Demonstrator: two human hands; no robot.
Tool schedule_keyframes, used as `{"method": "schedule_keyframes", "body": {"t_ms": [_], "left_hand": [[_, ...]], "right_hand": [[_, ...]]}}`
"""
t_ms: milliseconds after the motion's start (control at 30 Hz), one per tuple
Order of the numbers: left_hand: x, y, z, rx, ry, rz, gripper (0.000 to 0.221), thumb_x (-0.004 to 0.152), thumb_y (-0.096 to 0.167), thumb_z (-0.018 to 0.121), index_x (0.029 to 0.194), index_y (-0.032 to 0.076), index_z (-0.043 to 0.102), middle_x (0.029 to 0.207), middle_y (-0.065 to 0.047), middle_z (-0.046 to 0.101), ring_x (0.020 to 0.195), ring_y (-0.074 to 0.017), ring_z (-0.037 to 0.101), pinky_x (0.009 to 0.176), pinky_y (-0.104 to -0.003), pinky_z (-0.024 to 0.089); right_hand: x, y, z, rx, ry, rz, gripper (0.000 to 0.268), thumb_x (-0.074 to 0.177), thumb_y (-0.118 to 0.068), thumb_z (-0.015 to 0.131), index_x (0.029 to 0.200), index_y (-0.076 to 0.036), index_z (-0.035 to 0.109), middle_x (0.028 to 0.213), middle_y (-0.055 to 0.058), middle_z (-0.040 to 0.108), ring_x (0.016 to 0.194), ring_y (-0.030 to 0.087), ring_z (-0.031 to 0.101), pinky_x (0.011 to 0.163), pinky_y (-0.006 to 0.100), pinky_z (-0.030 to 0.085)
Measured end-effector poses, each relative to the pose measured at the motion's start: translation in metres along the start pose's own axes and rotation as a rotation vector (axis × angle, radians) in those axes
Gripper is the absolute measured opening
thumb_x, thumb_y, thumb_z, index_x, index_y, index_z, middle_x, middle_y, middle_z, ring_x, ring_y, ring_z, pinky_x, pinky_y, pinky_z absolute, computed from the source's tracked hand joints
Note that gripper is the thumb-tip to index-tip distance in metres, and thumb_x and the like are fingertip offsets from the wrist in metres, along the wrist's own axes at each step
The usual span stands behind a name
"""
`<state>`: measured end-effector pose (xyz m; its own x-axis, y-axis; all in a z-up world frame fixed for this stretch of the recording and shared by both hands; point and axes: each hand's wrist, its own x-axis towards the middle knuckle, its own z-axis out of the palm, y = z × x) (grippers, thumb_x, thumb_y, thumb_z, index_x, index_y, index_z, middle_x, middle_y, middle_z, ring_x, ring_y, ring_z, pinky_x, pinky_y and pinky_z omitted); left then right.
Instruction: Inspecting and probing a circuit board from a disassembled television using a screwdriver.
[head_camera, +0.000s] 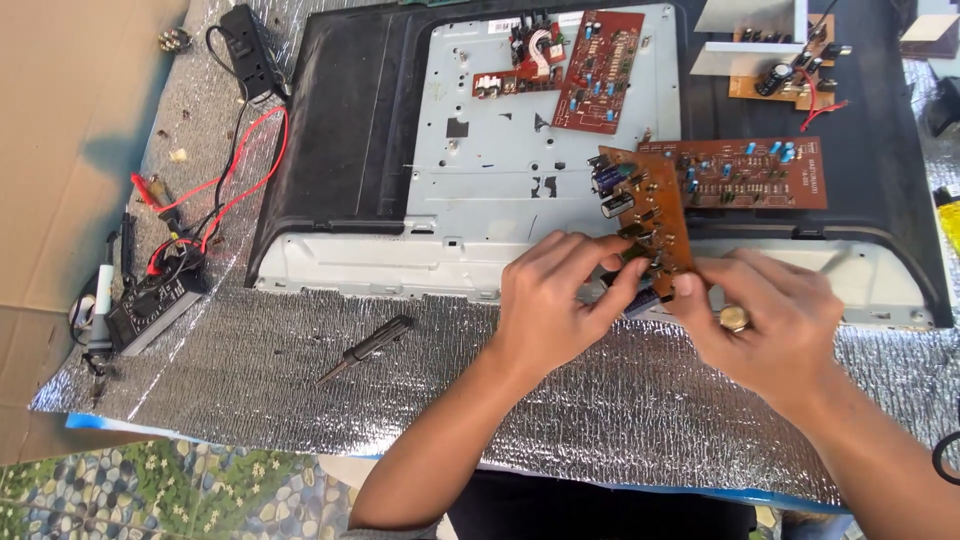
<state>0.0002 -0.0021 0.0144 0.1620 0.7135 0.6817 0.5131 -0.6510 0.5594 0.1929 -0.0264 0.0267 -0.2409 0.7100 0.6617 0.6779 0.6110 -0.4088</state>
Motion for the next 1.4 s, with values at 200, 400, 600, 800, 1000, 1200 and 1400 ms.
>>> {"method": "schedule_keyframes", "body": {"t_ms": [200, 400, 600, 800, 1000, 1200, 1400], "left_hand": [[-0.004, 0.0, 0.007, -0.215, 0.142, -0.093, 0.004, 0.088, 0.006, 0.076, 0.091, 0.005, 0.078, 0.056, -0.001, 0.065, 0.044, -0.0148, 0.052, 0.045, -0.028, 0.049], [-0.004, -0.002, 0.014, -0.3, 0.181, -0.136, 0.008, 0.084, -0.004, 0.076, 0.09, 0.001, 0.078, 0.053, -0.005, 0.062, 0.043, -0.0132, 0.051, 0.043, -0.028, 0.042], [-0.005, -0.004, 0.014, -0.283, 0.298, -0.051, 0.006, 0.087, -0.002, 0.076, 0.092, 0.001, 0.078, 0.053, -0.003, 0.057, 0.042, -0.0136, 0.049, 0.045, -0.028, 0.042], [-0.011, -0.007, 0.015, -0.322, 0.291, 0.018, 0.008, 0.084, -0.004, 0.078, 0.091, 0.002, 0.079, 0.053, -0.001, 0.058, 0.042, -0.0141, 0.05, 0.045, -0.028, 0.044], [-0.011, -0.001, 0.016, -0.355, 0.245, 0.106, 0.011, 0.082, -0.002, 0.08, 0.09, 0.006, 0.081, 0.055, 0.001, 0.054, 0.044, -0.0164, 0.051, 0.047, -0.03, 0.05], [-0.009, 0.01, 0.012, -0.499, 0.203, 0.018, 0.01, 0.088, -0.004, 0.074, 0.094, 0.004, 0.078, 0.072, -0.003, 0.063, 0.053, -0.0141, 0.055, 0.055, -0.033, 0.051], [-0.01, 0.006, 0.002, -0.625, -0.032, -0.25, 0.012, 0.077, -0.009, 0.067, 0.084, 0.001, 0.066, 0.084, -0.002, 0.056, 0.076, -0.0139, 0.047, 0.068, -0.027, 0.038]], "right_hand": [[0.004, 0.004, 0.013, -0.137, 0.105, -0.241, 0.011, 0.087, -0.017, 0.074, 0.08, -0.01, 0.07, 0.056, 0.001, 0.058, 0.04, 0.019, 0.055, 0.044, 0.025, 0.048], [-0.001, 0.002, 0.014, -0.027, 0.082, -0.118, 0.016, 0.077, -0.012, 0.083, 0.091, -0.013, 0.075, 0.071, 0.002, 0.073, 0.054, 0.021, 0.069, 0.052, 0.028, 0.055], [0.008, -0.01, 0.011, 0.317, 0.058, 0.152, 0.028, 0.07, -0.017, 0.089, 0.097, -0.017, 0.08, 0.1, 0.006, 0.081, 0.077, 0.027, 0.078, 0.064, 0.036, 0.059], [-0.001, 0.005, 0.016, 0.683, -0.126, 0.404, 0.094, 0.055, -0.021, 0.097, 0.138, -0.013, 0.053, 0.138, 0.016, 0.068, 0.036, 0.008, 0.047, 0.043, 0.026, 0.042], [0.008, 0.001, 0.014, 0.755, -0.247, 0.408, 0.133, 0.035, -0.047, 0.102, 0.15, -0.011, 0.045, 0.12, 0.022, 0.074, 0.04, 0.012, 0.057, 0.051, 0.033, 0.055], [0.0, 0.017, 0.013, 0.701, -0.284, 0.347, 0.141, 0.031, -0.038, 0.098, 0.154, -0.011, 0.035, 0.142, 0.021, 0.064, 0.044, 0.005, 0.043, 0.035, 0.021, 0.034], [-0.013, 0.031, 0.019, 0.527, -0.356, 0.447, 0.144, 0.029, -0.041, 0.106, 0.156, -0.025, 0.039, 0.138, 0.005, 0.073, 0.101, 0.014, 0.074, 0.079, 0.029, 0.055]]}}
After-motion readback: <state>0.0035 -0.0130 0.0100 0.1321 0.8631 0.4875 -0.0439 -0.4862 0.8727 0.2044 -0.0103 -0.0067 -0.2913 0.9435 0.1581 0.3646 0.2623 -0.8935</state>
